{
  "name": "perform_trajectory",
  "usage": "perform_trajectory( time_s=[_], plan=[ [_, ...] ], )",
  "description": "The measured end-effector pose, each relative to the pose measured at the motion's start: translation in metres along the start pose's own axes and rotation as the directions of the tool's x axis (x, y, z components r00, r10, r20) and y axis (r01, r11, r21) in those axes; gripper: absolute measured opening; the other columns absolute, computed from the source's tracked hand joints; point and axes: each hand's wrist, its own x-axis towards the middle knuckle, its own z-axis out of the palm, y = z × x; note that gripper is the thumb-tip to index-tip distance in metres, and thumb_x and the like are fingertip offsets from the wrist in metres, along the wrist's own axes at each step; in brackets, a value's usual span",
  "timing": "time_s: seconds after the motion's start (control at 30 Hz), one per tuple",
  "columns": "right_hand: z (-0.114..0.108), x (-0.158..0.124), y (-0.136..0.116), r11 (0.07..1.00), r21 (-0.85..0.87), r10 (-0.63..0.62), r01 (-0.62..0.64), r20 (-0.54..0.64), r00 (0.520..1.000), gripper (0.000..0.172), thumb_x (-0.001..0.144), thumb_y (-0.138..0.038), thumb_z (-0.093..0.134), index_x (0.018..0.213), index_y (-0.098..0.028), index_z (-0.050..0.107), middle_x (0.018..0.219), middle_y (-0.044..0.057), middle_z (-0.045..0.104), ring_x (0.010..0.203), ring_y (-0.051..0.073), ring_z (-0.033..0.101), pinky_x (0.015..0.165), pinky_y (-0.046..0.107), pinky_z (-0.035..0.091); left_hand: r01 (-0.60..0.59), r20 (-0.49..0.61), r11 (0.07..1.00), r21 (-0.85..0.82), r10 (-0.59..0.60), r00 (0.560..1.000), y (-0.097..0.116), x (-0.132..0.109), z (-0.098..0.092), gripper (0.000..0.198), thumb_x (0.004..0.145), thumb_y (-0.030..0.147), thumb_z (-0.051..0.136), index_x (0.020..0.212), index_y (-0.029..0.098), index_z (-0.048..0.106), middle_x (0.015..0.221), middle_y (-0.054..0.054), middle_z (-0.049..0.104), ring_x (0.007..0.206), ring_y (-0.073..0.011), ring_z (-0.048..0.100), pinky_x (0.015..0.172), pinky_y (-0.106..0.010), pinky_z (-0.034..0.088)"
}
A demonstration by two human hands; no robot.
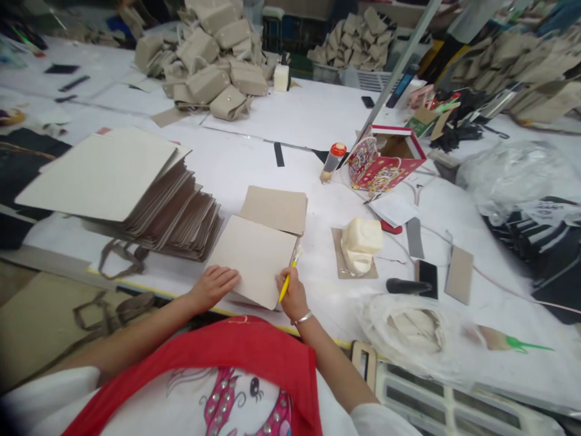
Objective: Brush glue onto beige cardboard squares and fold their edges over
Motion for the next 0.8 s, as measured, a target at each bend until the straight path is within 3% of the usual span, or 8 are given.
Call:
perform_trajectory(
  time_s=[0.13,0.3,0.4,0.5,0.6,0.67,0.73,0.8],
  plan=[
    [0.013,-0.013,0.048,0.977,-0.211,0.045,-0.01,0.157,0.987,0.015,0.087,-0.033,0.038,0.091,-0.019,0.042,0.065,0.0,0.054,0.053,0.014,0.052,0.052,0.024,0.035,-0.039,0.198,0.997,-0.065,0.051,0.979,0.004,-0.026,0.034,0.019,0.088,0.018,0.043,0.099,0.016,0.058,0.094,-0.008,0.061,0.084,-0.0189,0.05,0.077,-0.035,0.035],
    [0.028,-0.015,0.078,0.858,-0.514,0.058,0.012,0.121,0.991,0.027,0.087,-0.039,0.039,0.096,-0.015,0.049,0.079,0.008,0.063,0.062,0.017,0.059,0.051,0.024,0.035,0.01,0.348,0.99,-0.142,0.04,0.936,0.017,-0.025,0.047,0.015,0.087,0.023,0.048,0.097,0.016,0.056,0.091,-0.007,0.058,0.083,-0.0194,0.047,0.078,-0.035,0.032],
    [0.008,-0.01,0.073,0.798,-0.603,-0.002,0.003,0.004,1.0,0.037,0.087,-0.045,0.04,0.101,-0.014,0.054,0.083,0.011,0.065,0.063,0.018,0.06,0.049,0.024,0.034,0.065,0.385,0.983,-0.173,0.006,0.923,0.013,-0.027,0.044,0.024,0.083,0.036,0.056,0.097,0.016,0.055,0.093,-0.007,0.058,0.086,-0.0201,0.048,0.078,-0.034,0.032],
    [-0.039,0.01,0.051,0.813,-0.579,-0.062,-0.066,-0.198,0.978,0.047,0.087,-0.049,0.038,0.11,-0.012,0.054,0.074,0.009,0.064,0.055,0.016,0.056,0.048,0.025,0.035,0.089,0.339,0.976,-0.199,-0.016,0.941,0.005,-0.025,0.043,0.035,0.078,0.047,0.059,0.097,0.017,0.056,0.095,-0.007,0.059,0.086,-0.0199,0.049,0.078,-0.034,0.034],
    [-0.088,0.049,0.016,0.922,-0.375,-0.055,-0.094,-0.367,0.928,0.051,0.088,-0.05,0.033,0.118,-0.013,0.052,0.071,0.007,0.061,0.054,0.015,0.054,0.05,0.026,0.04,0.072,0.135,0.976,-0.204,-0.045,0.99,-0.004,0.004,0.047,0.038,0.082,0.048,0.053,0.103,0.017,0.056,0.104,-0.009,0.06,0.094,-0.0211,0.051,0.083,-0.035,0.035],
    [-0.106,0.087,-0.014,0.988,-0.133,0.022,-0.075,-0.367,0.93,0.052,0.089,-0.051,0.029,0.113,-0.014,0.055,0.067,0.004,0.058,0.052,0.013,0.051,0.05,0.025,0.041,0.062,-0.015,0.983,-0.175,-0.065,0.998,-0.012,0.042,0.047,0.034,0.086,0.039,0.047,0.111,0.017,0.055,0.116,-0.01,0.058,0.107,-0.0222,0.048,0.092,-0.036,0.033],
    [-0.103,0.128,-0.043,0.995,0.084,0.068,-0.05,-0.222,0.973,0.052,0.088,-0.054,0.029,0.103,-0.014,0.059,0.066,0.002,0.056,0.048,0.01,0.048,0.048,0.022,0.041,0.071,-0.08,0.987,-0.143,-0.083,0.993,-0.021,0.086,0.046,0.037,0.088,0.034,0.043,0.12,0.017,0.051,0.129,-0.011,0.05,0.12,-0.023,0.041,0.101,-0.038,0.027],
    [-0.082,0.168,-0.065,0.975,0.215,0.068,-0.059,-0.034,0.997,0.046,0.084,-0.054,0.04,0.095,-0.015,0.061,0.065,0.0,0.056,0.047,0.007,0.047,0.045,0.018,0.038,0.116,-0.044,0.985,-0.124,-0.122,0.992,-0.03,0.126,0.046,0.045,0.088,0.035,0.043,0.129,0.015,0.044,0.138,-0.012,0.041,0.128,-0.0252,0.032,0.105,-0.042,0.022]
  ],
)
